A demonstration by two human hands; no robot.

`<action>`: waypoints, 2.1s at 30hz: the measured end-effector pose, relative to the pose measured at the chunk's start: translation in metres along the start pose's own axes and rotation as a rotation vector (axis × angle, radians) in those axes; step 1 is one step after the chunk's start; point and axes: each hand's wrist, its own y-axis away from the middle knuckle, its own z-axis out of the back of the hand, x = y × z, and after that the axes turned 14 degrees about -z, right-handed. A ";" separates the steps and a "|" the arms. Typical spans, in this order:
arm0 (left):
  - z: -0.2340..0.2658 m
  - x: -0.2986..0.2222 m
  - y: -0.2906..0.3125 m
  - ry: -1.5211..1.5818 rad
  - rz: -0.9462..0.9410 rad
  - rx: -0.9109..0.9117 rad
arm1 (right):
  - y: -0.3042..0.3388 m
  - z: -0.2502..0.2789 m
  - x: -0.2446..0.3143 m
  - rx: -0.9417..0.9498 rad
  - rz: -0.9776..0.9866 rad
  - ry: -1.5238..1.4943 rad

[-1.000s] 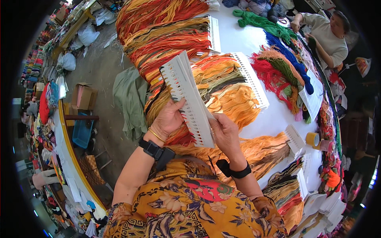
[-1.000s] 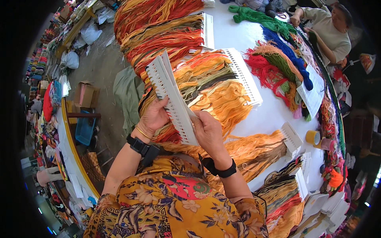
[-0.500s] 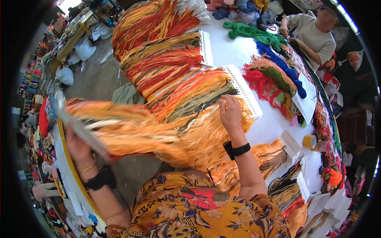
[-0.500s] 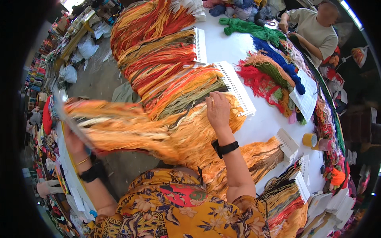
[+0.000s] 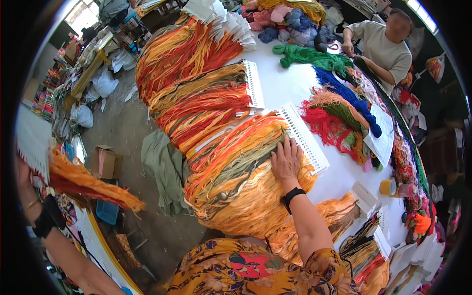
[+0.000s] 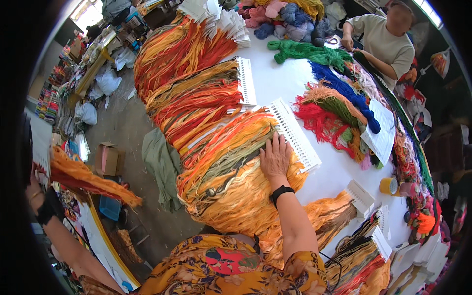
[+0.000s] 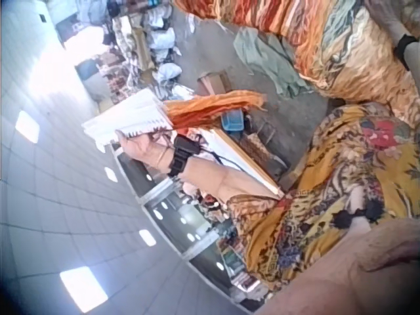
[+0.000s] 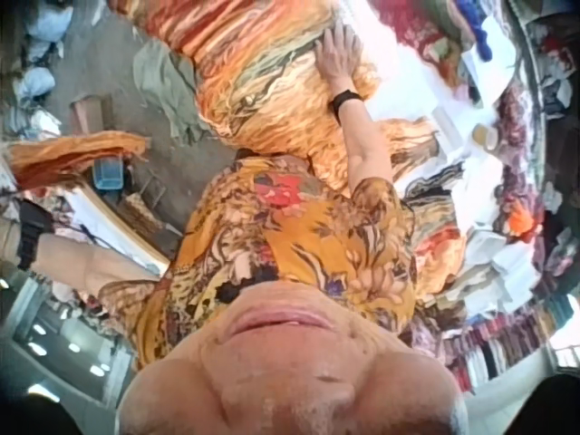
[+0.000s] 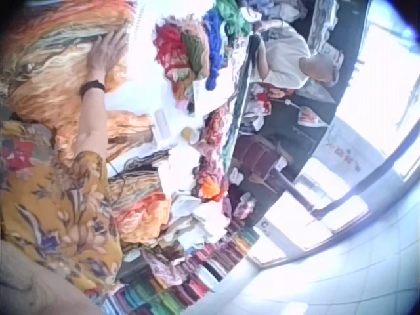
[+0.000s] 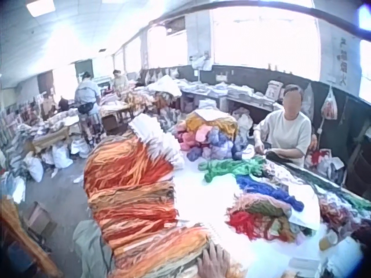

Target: The person sorts bundles of embroidery thread by hand, flipping through cards, moving the bundles across the table, and gathering white plastic ties. The person then picks up a stack of cards, fans them out, and places them onto a bundle of thread.

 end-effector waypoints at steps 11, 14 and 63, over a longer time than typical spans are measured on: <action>-0.319 0.322 -0.105 0.333 0.277 0.317 | 0.003 -0.013 -0.004 0.132 -0.052 0.110; -0.387 0.408 -0.106 0.288 0.374 0.331 | 0.000 -0.016 0.004 0.143 -0.046 0.117; -0.465 0.644 0.074 -1.433 -0.405 0.996 | -0.002 -0.026 -0.006 0.108 -0.049 0.132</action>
